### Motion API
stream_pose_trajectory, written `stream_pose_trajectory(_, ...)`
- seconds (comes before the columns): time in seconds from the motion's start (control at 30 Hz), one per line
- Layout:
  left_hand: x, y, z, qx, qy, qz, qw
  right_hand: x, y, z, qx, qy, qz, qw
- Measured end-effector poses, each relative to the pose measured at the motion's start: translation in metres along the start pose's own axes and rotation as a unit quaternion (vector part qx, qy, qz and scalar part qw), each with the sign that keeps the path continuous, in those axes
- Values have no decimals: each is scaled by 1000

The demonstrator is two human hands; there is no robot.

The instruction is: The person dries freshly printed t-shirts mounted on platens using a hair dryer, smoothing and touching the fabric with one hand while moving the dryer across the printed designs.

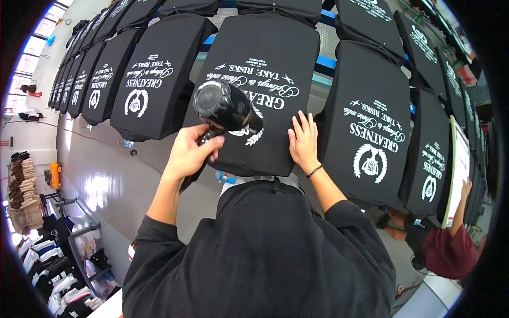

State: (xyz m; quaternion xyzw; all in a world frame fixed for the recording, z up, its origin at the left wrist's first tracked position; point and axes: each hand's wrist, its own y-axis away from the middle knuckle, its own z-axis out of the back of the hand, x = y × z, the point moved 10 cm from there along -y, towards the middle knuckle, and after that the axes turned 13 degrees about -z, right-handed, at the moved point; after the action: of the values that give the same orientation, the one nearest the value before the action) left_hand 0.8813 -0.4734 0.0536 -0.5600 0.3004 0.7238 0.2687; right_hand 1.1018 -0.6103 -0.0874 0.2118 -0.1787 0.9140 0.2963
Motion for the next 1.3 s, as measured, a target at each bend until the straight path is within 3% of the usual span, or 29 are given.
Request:
stream_pose_trajectory(0.13, 5, 30, 20, -9, -46, 34, 998, -2, -3, -2, 1, -3, -7, 1000)
stream_pose_trajectory(0.27, 2, 26, 49, -75, -68, 9, 995, -3, -6, -5, 4, 22, -11, 1000)
stream_pose_trajectory(0.67, -5, 21, 51, -64, -29, 4, 998, -11, -9, -6, 12, 47, -22, 999)
stream_pose_trajectory(0.77, -4, 30, 54, -68, -100, 22, 992, -14, -8, -6, 9, 56, -25, 998)
stream_pose_trajectory(0.93, 1, 22, 41, -85, -27, 42, 995, -10, -9, -11, 18, 76, -25, 997)
stream_pose_trajectory(1.03, 1, 2, 37, -62, -76, -4, 995, -7, -10, -11, 18, 80, -23, 996)
stream_pose_trajectory(1.2, 3, -20, 33, -82, -33, -8, 996, -11, -12, -12, 16, 91, -34, 995)
stream_pose_trajectory(1.3, -8, -26, 21, -69, -91, -42, 993, -16, -13, -12, 15, 70, -41, 997)
